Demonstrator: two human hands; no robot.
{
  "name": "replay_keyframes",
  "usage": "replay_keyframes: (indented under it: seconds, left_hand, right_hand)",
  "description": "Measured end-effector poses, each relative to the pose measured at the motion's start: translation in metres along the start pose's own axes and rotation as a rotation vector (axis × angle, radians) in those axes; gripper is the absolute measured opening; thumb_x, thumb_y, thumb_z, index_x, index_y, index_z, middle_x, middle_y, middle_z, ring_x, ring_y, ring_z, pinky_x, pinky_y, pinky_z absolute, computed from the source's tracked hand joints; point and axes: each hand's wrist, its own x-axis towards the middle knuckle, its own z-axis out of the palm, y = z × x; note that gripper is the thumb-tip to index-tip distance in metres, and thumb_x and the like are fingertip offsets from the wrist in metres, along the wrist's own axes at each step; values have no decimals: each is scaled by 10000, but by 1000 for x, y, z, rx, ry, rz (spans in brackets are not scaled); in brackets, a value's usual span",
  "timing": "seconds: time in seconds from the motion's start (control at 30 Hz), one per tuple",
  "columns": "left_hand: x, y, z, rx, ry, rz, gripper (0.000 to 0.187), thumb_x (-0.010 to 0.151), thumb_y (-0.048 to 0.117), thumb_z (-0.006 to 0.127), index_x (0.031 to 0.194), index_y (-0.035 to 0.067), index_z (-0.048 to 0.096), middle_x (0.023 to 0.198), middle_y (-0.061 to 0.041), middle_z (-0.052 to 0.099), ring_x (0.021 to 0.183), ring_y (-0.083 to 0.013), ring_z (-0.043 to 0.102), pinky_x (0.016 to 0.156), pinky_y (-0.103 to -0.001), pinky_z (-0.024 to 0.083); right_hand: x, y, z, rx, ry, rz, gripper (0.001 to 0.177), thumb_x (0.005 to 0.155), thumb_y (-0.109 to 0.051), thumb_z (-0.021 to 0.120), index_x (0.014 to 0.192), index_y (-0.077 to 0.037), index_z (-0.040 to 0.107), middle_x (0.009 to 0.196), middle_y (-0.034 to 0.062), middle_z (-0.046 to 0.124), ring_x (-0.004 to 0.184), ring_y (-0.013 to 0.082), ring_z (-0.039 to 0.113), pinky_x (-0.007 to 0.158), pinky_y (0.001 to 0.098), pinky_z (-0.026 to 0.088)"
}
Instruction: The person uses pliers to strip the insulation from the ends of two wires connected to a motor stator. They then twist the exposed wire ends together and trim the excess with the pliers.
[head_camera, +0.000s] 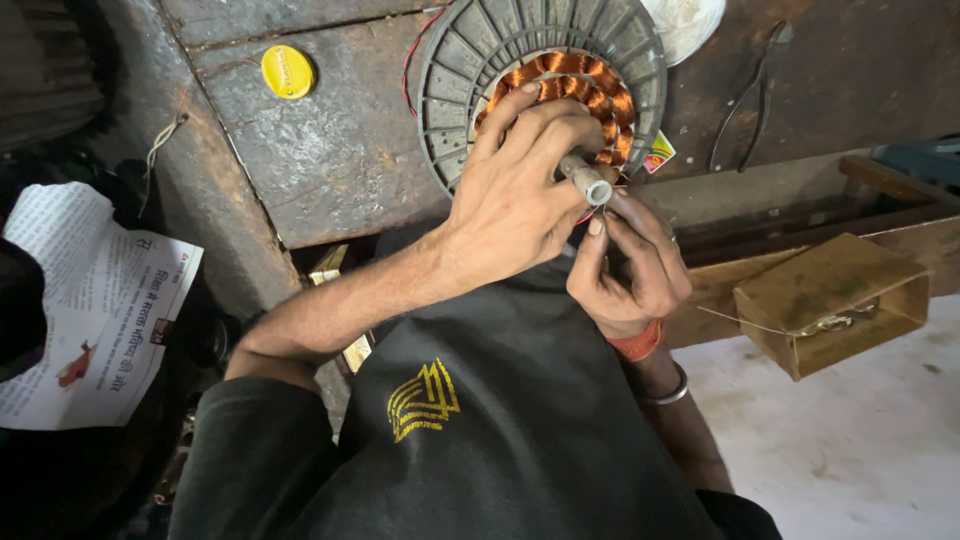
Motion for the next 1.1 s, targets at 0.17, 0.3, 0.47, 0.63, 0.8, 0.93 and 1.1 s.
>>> replay_keyframes:
  seconds: [0.17,0.3,0.47,0.63,0.8,0.93,1.1]
  left_hand:
    - [-1,-1,0,-6,-1,0,322,812,199,795,1112,116,714,1337,-87,564,1356,-309,491,1230,-561,299]
    - [-1,-1,1,-2,1,-2,315,834,190,788,1133,127,713,1335,-83,562,1363,-305,489,1242,-557,294]
    - [-2,-1,3,-7,-1,-10,308,847,187,781,1138,121,709,1328,-83,563,1363,-307,493,1256,-559,289]
    - [-1,0,1,-14,-14,-15,319,839,176,769,1149,121,718,1316,-76,571,1358,-306,504,1249,-560,287]
    - [2,3,-1,-9,-16,-20,292,847,167,752,1134,120,723,1313,-82,573,1346,-306,513,1233,-561,300]
    - [1,3,-1,-14,-7,-13,262,880,178,747,1135,124,723,1317,-76,574,1344,-304,520,1234,-562,308]
    - [2,4,0,0,23,-1,226,901,156,761,1124,134,732,1312,-70,583,1337,-303,530,1233,-561,313]
  right_hand:
    - [0,2,0,6,-6,-1,83,936,40,717,1015,61,724,1111,179,738,1017,308,752,919,375,605]
    - [0,5,1,-5,-16,-26,86,934,42,722,1018,59,728,1109,178,740,1019,314,753,921,382,601]
    - [-3,9,2,41,-18,-19,84,939,57,721,1023,59,718,1114,178,739,1021,316,749,918,385,605]
    - [-5,12,4,88,19,-18,80,932,67,708,1012,60,709,1104,182,734,1007,320,747,899,386,610]
    - [-4,16,3,88,22,-35,95,904,69,714,1000,66,716,1094,188,731,975,325,744,867,384,603]
    - [-4,21,4,94,38,-81,111,895,79,719,1006,76,719,1093,187,730,970,333,746,861,392,611]
    - [-2,23,4,129,55,-97,122,891,79,719,1012,73,716,1092,181,728,973,334,748,875,394,621]
